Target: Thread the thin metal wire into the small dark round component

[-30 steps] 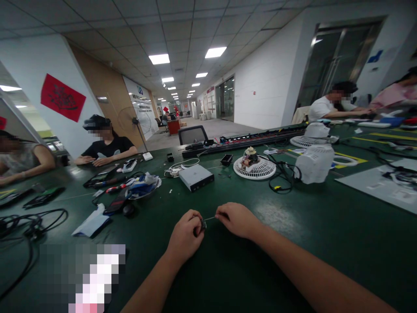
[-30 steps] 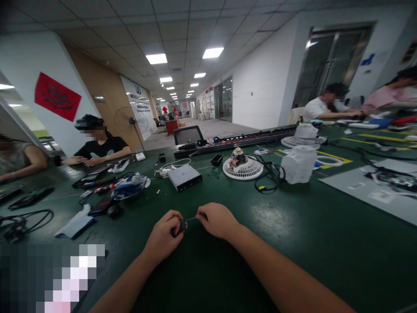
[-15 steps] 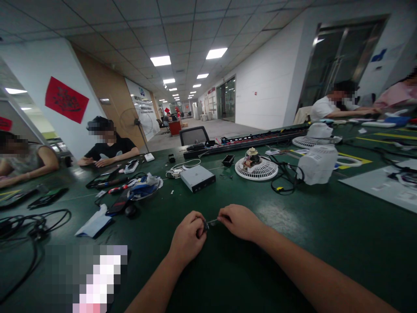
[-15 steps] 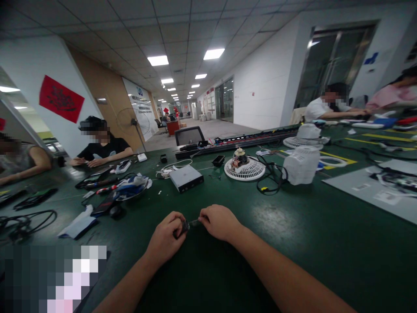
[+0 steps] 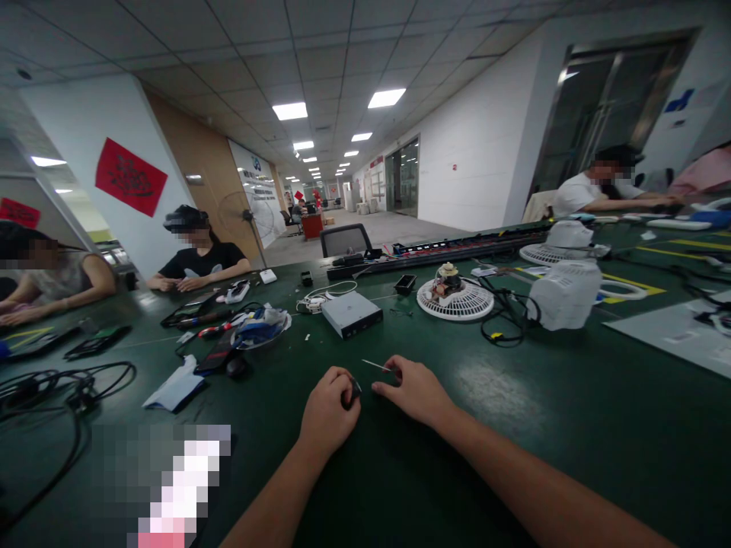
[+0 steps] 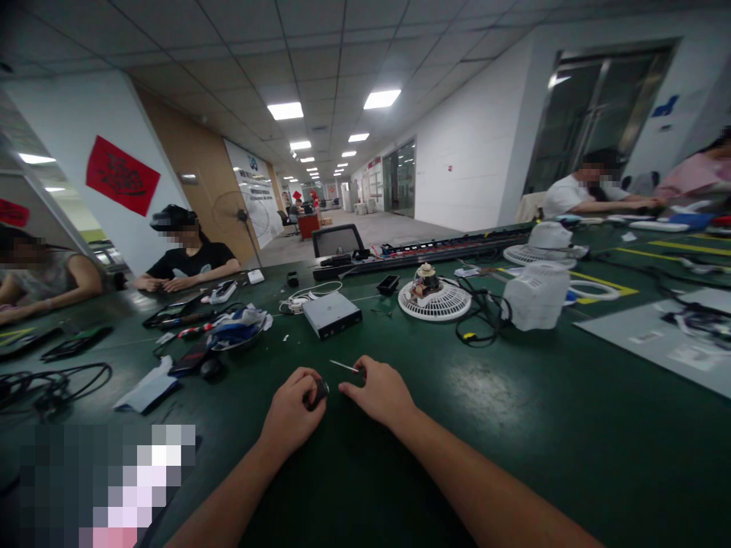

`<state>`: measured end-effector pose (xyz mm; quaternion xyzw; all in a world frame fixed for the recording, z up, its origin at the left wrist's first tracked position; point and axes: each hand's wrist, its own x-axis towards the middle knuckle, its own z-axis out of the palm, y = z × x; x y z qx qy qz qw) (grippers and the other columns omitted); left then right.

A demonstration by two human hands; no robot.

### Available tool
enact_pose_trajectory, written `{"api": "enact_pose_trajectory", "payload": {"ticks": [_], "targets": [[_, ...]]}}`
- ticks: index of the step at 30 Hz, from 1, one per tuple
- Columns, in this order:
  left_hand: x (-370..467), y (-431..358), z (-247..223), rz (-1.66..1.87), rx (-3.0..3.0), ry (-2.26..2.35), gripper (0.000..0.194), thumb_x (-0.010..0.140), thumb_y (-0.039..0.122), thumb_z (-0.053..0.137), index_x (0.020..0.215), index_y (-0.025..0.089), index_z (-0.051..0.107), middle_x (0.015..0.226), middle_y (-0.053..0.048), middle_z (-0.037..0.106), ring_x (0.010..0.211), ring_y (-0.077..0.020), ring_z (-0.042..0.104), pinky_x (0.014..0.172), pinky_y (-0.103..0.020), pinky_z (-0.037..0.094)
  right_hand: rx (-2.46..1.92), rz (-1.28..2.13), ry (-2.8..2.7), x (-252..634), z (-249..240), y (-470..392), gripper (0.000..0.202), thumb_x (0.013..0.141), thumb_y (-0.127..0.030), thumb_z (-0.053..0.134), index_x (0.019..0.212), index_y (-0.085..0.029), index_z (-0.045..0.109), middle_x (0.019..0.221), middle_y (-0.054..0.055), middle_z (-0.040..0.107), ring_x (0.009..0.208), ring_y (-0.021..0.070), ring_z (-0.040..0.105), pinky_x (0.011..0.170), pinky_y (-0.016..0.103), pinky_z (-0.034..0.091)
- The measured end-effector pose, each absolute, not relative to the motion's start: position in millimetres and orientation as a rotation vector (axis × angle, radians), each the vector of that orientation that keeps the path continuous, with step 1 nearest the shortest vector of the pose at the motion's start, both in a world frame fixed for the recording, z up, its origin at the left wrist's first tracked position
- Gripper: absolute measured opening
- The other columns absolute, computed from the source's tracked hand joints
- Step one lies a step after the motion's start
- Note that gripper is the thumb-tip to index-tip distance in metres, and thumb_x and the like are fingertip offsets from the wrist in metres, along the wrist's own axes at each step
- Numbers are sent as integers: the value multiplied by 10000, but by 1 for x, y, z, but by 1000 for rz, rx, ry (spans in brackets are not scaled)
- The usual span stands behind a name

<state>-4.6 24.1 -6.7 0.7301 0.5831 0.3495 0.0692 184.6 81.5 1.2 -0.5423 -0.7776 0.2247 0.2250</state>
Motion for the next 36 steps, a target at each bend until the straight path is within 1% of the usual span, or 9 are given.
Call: {"api": "enact_pose_trajectory", "payload": {"ticks": [2,6,12,18,22,26,29,33,36], "targets": [[-3,23,-5,1051,2183,1758,250,745,80,559,623,206,381,951,-25,597,816,-166,595,674,-282,452,-1490,614,-2197,179,0,79,317,746,-468,699,941,-221,669,804,24,694,719,180,630,596,266,380],[-1,20,-2,1047,2182,1745,254,731,66,559,622,209,379,929,-33,607,836,-181,600,695,-294,466,-1474,566,-2275,175,-3,78,151,786,-355,659,829,-216,698,760,19,706,706,177,640,593,267,382],[-1,21,-3,1064,2197,1707,266,714,44,567,621,208,379,928,-31,622,832,-186,607,681,-294,476,-1304,665,-2147,184,-8,85,251,866,-346,537,865,-194,737,851,63,736,782,202,665,667,294,444],[3,19,-2,1046,2262,1559,270,703,37,593,617,206,400,959,-33,640,832,-176,613,683,-280,477,-1049,1079,-1894,185,-11,89,222,778,-303,623,902,-150,726,856,60,738,802,207,673,733,303,503],[6,18,-5,1075,2304,1484,286,719,52,609,610,204,393,977,-35,642,859,-171,616,719,-279,475,-940,1209,-1798,180,-13,85,222,748,-330,665,854,-140,709,826,58,726,787,204,664,739,314,512],[6,17,-7,1053,2369,1403,274,732,77,623,614,206,412,1004,-52,645,889,-180,622,724,-280,475,-899,1294,-1775,178,-14,80,241,731,-375,701,809,-148,675,783,37,699,751,186,646,698,295,512],[6,16,-5,1046,2391,1396,252,742,84,617,622,210,435,973,-58,645,911,-187,626,715,-279,478,-914,1282,-1790,180,-12,79,267,744,-412,692,812,-154,682,776,36,696,744,185,641,685,291,506],[6,16,-3,1050,2385,1439,248,743,89,618,620,208,438,1025,-60,647,857,-175,627,701,-279,483,-920,1215,-1804,181,-8,77,279,791,-433,646,799,-158,694,754,36,692,720,175,629,676,288,494],[6,17,-4,1074,2378,1441,260,743,86,619,610,209,433,1002,-58,648,883,-181,630,721,-283,490,-902,1261,-1756,179,-7,77,272,743,-424,694,805,-160,679,764,34,695,733,180,641,696,299,507]]}}
